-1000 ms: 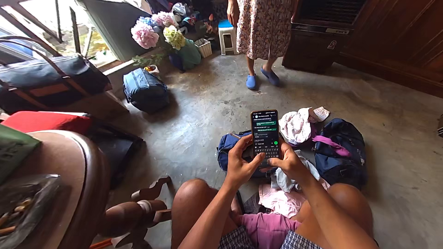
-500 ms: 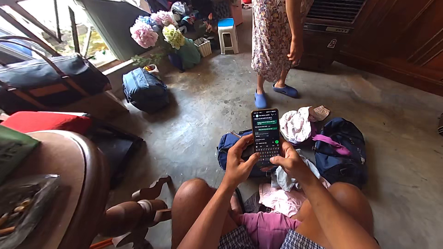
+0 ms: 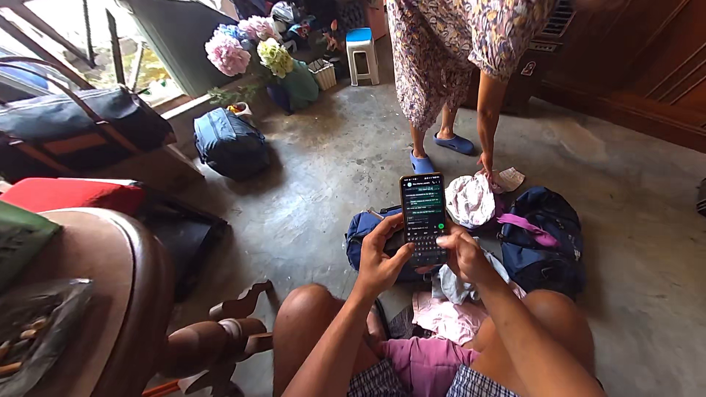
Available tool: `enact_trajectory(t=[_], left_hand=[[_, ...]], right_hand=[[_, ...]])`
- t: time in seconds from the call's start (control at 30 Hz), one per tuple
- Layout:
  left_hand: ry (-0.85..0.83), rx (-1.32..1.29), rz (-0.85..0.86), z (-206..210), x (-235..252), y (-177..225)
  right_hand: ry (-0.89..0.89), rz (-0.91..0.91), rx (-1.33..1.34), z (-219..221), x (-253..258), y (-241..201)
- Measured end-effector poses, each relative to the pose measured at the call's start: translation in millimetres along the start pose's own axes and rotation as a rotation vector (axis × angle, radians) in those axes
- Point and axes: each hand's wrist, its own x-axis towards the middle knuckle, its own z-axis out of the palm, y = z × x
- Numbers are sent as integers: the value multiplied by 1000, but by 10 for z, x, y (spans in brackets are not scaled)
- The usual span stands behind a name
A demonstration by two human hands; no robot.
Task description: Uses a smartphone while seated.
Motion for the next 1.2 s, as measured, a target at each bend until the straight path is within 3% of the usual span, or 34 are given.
enact_trajectory(t=[0.47,0.73,1.2], left_hand=[[9,-30,-41,9,-13,17],[7,-29,-51,4,-11,4],[30,49,-16,46,-8,10]], right_hand=[[22,29,1,16,11,-11],[-59,-1,-83,12,-14,-19],[4,-27,-78,33,10,24]])
